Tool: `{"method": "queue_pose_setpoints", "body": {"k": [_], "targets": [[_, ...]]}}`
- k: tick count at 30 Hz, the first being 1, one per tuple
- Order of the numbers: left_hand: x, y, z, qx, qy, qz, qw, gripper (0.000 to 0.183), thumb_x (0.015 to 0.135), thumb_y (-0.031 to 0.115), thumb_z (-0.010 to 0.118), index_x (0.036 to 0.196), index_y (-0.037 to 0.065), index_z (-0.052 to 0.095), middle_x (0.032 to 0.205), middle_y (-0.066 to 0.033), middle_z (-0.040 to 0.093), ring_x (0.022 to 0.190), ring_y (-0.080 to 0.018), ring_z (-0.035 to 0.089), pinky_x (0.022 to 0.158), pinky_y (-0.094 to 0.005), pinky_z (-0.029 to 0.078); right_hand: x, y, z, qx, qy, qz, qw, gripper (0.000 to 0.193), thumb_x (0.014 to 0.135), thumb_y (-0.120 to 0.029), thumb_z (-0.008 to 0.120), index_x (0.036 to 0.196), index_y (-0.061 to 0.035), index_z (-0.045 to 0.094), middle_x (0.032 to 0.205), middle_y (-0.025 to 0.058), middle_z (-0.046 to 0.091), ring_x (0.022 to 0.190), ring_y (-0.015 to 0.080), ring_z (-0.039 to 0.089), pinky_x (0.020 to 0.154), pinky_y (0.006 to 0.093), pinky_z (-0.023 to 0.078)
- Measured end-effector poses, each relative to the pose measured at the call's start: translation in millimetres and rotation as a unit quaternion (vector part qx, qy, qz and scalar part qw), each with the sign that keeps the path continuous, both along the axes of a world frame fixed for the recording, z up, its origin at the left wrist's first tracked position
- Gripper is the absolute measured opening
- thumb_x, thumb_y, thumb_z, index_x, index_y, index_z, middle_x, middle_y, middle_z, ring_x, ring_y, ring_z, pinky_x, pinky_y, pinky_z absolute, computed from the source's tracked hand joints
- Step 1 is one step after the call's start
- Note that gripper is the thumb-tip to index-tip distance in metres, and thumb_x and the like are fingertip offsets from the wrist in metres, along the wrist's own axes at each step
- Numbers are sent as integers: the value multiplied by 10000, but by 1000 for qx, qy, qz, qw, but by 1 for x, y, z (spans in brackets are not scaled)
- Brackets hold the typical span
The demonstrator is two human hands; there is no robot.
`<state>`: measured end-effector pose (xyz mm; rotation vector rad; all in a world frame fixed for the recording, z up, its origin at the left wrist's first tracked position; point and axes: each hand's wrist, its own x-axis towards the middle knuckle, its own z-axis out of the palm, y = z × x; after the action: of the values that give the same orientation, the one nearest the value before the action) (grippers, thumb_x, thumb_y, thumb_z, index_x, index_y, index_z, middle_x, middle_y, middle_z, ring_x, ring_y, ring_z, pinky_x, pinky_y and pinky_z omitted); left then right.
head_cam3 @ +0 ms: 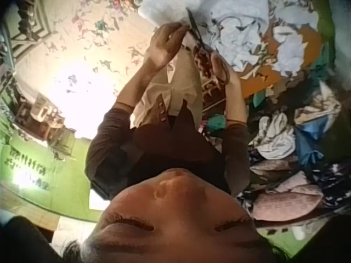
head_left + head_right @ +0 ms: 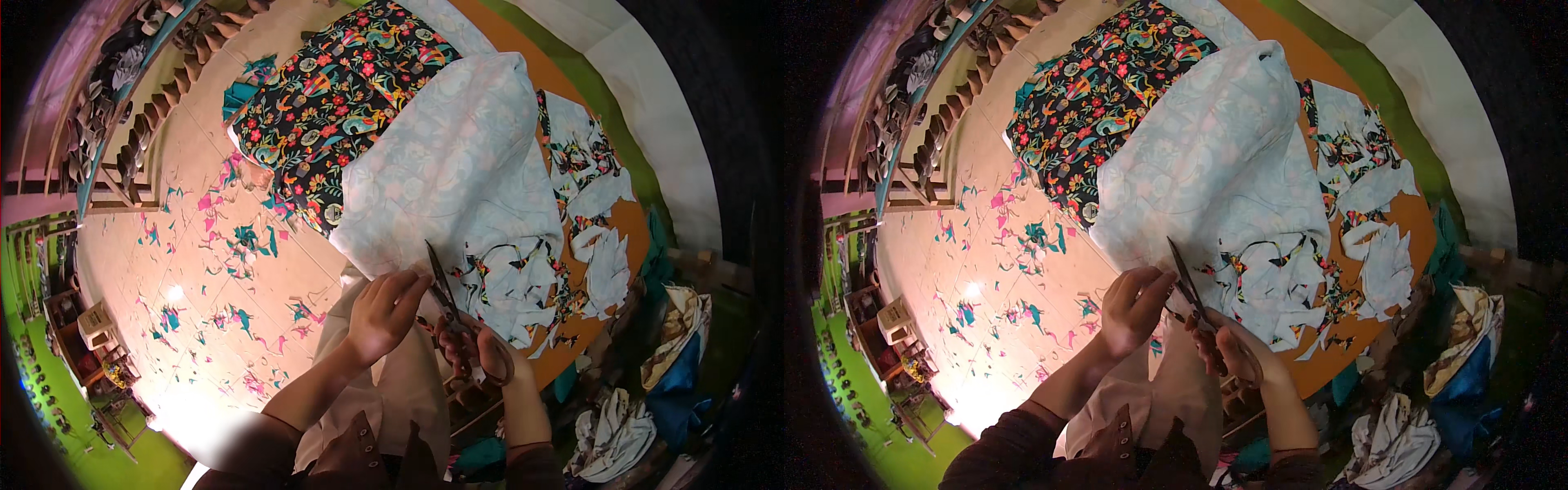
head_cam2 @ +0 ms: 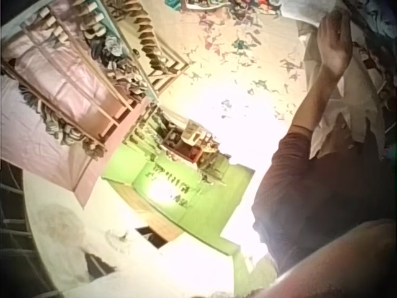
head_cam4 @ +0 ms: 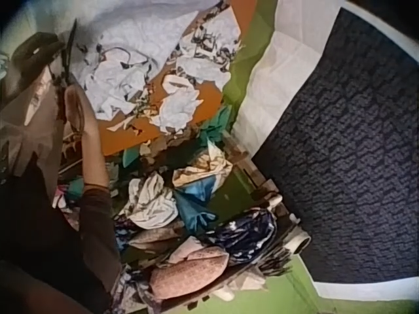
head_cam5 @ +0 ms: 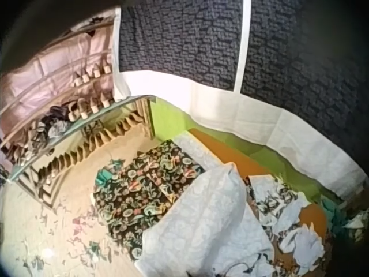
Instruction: Using a pair of scissors to cut a specific shape out of a piece of light-colored fabric on a table.
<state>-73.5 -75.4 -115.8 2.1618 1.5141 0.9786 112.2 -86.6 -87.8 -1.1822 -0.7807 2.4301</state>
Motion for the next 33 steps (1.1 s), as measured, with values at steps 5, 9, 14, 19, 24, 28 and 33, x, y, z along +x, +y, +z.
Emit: {"method": "queue_pose_setpoints", "body": {"k": [5,9,14,19,24,28,33], "targets": [[5,-2,3,15,26,7,1000,369,559,27,538,927,1,557,857,-93,509,731,-224,541,600,-297,452,-2,9,5,0,-46,26,999,924,475,-788,443,1035,-54,405,722,-40,360,558,36,314,453,170,273],[11,0,3,24,7,40,999,253,590,-55,585,836,4,582,774,-93,522,645,-219,535,535,-296,437,-6,22,7,-117,-69,32,990,912,445,-797,443,989,-66,407,696,-55,322,525,9,265,430,146,210],[13,1,5,28,3,67,997,267,589,-60,588,847,4,561,764,-98,520,656,-235,536,545,-308,442,-3,16,6,-10,-41,48,998,895,441,-791,457,979,-79,406,683,-62,308,504,4,230,410,149,175],[14,-2,8,18,7,63,998,257,591,-64,575,838,0,551,782,-101,517,665,-240,537,557,-310,448,-2,13,-3,-27,-15,60,998,903,443,-789,457,987,-70,409,680,-64,309,498,15,227,407,155,176],[12,-3,6,16,14,56,998,266,580,-68,566,837,-4,546,809,-106,514,679,-244,540,564,-313,453,-9,13,-4,-35,-10,7,999,952,424,-795,450,1003,-41,405,711,-42,377,494,43,295,402,175,212],[11,-2,9,14,11,52,999,268,578,-60,562,840,-9,543,818,-113,514,685,-248,542,561,-315,453,-4,11,-14,-87,43,30,995,849,523,-768,451,1025,-87,390,688,-80,310,502,-1,247,429,145,188],[11,-6,10,4,25,27,999,271,575,-49,560,842,-9,544,825,-113,518,689,-242,545,555,-314,450,-12,8,-12,-29,31,-45,998,765,550,-760,440,948,-109,396,678,-82,300,492,-6,233,411,145,177]]}}
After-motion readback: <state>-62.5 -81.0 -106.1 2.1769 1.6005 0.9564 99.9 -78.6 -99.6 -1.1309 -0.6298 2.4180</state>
